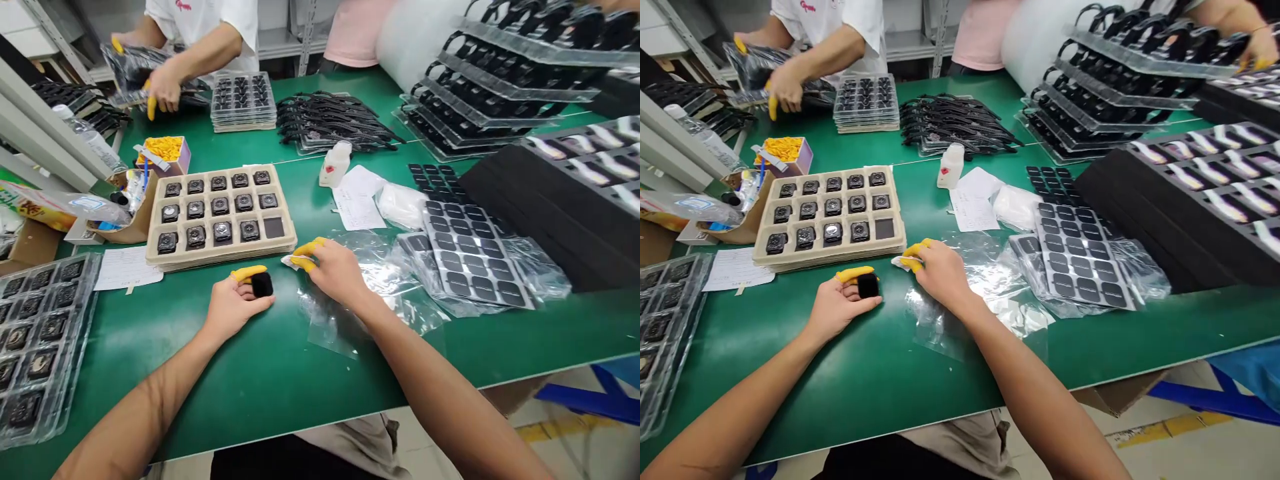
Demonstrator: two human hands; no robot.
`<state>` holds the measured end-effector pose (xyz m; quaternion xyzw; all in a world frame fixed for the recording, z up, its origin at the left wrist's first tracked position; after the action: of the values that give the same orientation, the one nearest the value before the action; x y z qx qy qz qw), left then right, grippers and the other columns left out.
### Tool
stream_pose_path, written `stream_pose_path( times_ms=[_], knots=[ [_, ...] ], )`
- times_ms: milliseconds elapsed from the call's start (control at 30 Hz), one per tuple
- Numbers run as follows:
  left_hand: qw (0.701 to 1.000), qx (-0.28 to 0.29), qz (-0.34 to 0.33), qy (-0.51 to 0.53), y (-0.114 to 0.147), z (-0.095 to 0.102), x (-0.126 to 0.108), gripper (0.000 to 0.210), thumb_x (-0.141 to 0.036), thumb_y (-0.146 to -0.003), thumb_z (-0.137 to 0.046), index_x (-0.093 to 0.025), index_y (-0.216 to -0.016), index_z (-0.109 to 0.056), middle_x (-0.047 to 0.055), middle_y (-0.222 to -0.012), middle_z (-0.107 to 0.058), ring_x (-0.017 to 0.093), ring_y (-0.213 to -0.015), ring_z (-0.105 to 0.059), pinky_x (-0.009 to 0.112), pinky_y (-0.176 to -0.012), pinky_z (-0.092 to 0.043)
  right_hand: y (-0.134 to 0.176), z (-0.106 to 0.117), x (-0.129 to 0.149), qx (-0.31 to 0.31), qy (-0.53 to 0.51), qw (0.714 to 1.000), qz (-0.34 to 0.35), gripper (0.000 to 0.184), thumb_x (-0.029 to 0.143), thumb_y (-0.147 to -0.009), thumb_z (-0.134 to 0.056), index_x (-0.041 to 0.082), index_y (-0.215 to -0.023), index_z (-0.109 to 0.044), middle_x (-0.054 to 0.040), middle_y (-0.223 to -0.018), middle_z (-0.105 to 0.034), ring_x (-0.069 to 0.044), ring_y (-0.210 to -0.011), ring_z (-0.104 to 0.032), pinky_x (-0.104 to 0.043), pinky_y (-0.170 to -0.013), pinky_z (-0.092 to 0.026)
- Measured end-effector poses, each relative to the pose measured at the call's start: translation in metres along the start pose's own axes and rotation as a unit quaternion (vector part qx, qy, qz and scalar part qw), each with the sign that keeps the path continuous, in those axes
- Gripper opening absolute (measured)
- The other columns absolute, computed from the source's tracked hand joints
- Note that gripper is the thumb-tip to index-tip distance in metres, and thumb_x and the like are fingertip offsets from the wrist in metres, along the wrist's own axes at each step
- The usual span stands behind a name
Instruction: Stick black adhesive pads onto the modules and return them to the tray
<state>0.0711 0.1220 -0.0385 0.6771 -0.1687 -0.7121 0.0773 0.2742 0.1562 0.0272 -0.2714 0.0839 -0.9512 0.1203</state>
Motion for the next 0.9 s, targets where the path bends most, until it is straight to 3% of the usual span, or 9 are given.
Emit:
stream_pose_path(
  times_ms=[100, 167, 233, 333, 467, 567, 700, 800, 900],
  knots=[
    [0.999, 0.003, -0.02, -0.039, 0.0, 0.0, 0.001, 0.064, -0.028, -0.06, -0.097, -0.02, -0.12, -0.076, 0.002, -0.082, -0.078, 0.018, -0.073, -0.073, 0.029, -0.071, -0.061, 0.009, -0.004, 0.044, -0.015, -0.12, 0.985, 0.125, 0.013, 0.036, -0.098, -0.071, 0.024, -0.096, -0.076, -0.0045, -0.092, -0.076, -0.021, -0.088, -0.068, -0.034, -0.079, -0.055],
    [0.997, 0.004, -0.049, -0.064, 0.0, 0.0, -0.002, 0.053, -0.024, -0.061, -0.094, -0.021, -0.112, -0.079, 0.001, -0.081, -0.077, 0.018, -0.071, -0.071, 0.028, -0.067, -0.058, 0.013, -0.012, 0.064, 0.001, -0.137, 0.976, 0.17, 0.017, 0.039, -0.098, -0.069, 0.024, -0.095, -0.075, -0.0054, -0.092, -0.074, -0.02, -0.084, -0.068, -0.033, -0.075, -0.055],
    [0.996, 0.001, -0.052, -0.067, 0.0, 0.001, -0.003, 0.043, -0.025, -0.061, -0.094, -0.021, -0.102, -0.08, 0.0, -0.076, -0.075, 0.017, -0.066, -0.068, 0.028, -0.063, -0.056, 0.012, -0.02, 0.068, 0.002, -0.112, 0.98, 0.161, 0.019, 0.039, -0.1, -0.067, 0.023, -0.097, -0.076, -0.0065, -0.093, -0.074, -0.02, -0.083, -0.068, -0.034, -0.073, -0.055],
    [0.998, -0.005, -0.026, -0.053, -0.001, 0.002, 0.002, 0.052, -0.03, -0.062, -0.095, -0.021, -0.111, -0.079, -0.004, -0.062, -0.066, 0.015, -0.056, -0.062, 0.028, -0.057, -0.052, 0.011, -0.021, 0.064, -0.027, -0.115, 0.98, 0.157, 0.018, 0.036, -0.101, -0.065, 0.024, -0.101, -0.077, -0.0063, -0.093, -0.073, -0.02, -0.086, -0.069, -0.033, -0.075, -0.056],
    [0.998, 0.002, -0.044, -0.055, 0.0, -0.001, -0.001, 0.044, -0.022, -0.062, -0.092, -0.023, -0.104, -0.08, -0.002, -0.071, -0.071, 0.017, -0.066, -0.067, 0.029, -0.064, -0.057, 0.014, -0.024, 0.064, -0.02, -0.147, 0.973, 0.174, 0.017, 0.035, -0.101, -0.065, 0.025, -0.097, -0.078, -0.0058, -0.091, -0.072, -0.018, -0.08, -0.068, -0.031, -0.069, -0.056],
    [0.998, -0.012, -0.017, -0.051, -0.001, 0.001, 0.004, 0.049, -0.026, -0.061, -0.093, -0.021, -0.107, -0.079, -0.005, -0.06, -0.062, 0.014, -0.056, -0.059, 0.028, -0.057, -0.052, 0.014, -0.021, 0.058, -0.047, -0.148, 0.977, 0.149, 0.015, 0.035, -0.099, -0.068, 0.025, -0.095, -0.078, -0.0058, -0.088, -0.071, -0.02, -0.083, -0.068, -0.034, -0.072, -0.057],
    [0.999, 0.002, -0.023, -0.034, -0.001, -0.003, 0.002, 0.049, -0.024, -0.061, -0.092, -0.021, -0.108, -0.079, -0.003, -0.064, -0.066, 0.014, -0.058, -0.06, 0.028, -0.059, -0.051, 0.013, -0.02, 0.054, -0.043, -0.162, 0.975, 0.147, 0.015, 0.036, -0.099, -0.069, 0.025, -0.096, -0.078, -0.0075, -0.099, -0.074, -0.02, -0.085, -0.07, -0.035, -0.073, -0.058],
    [0.998, -0.019, -0.003, -0.052, 0.001, 0.001, 0.003, 0.039, -0.031, -0.059, -0.096, -0.018, -0.092, -0.079, -0.003, -0.058, -0.064, 0.015, -0.055, -0.058, 0.029, -0.056, -0.048, 0.007, -0.009, 0.036, -0.096, -0.119, 0.985, 0.081, 0.016, 0.037, -0.099, -0.07, 0.025, -0.092, -0.076, -0.0063, -0.089, -0.076, -0.022, -0.083, -0.07, -0.038, -0.073, -0.056],
    [0.999, -0.019, 0.01, -0.042, 0.002, 0.001, 0.003, 0.046, -0.029, -0.06, -0.095, -0.017, -0.102, -0.08, -0.003, -0.058, -0.064, 0.015, -0.054, -0.058, 0.03, -0.055, -0.048, 0.009, -0.002, 0.037, -0.123, -0.127, 0.98, 0.094, 0.016, 0.039, -0.099, -0.07, 0.026, -0.09, -0.074, -0.005, -0.084, -0.076, -0.022, -0.08, -0.068, -0.039, -0.075, -0.055]
  ],
)
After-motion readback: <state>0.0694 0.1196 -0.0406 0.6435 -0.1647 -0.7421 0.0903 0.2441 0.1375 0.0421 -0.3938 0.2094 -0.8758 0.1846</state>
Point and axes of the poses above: each hand's wrist, its own y-axis away from the middle knuckle, its own z-axis out of the back of the hand, x = y × z, the point moved 10 cm from there along -y, towards the middle knuckle
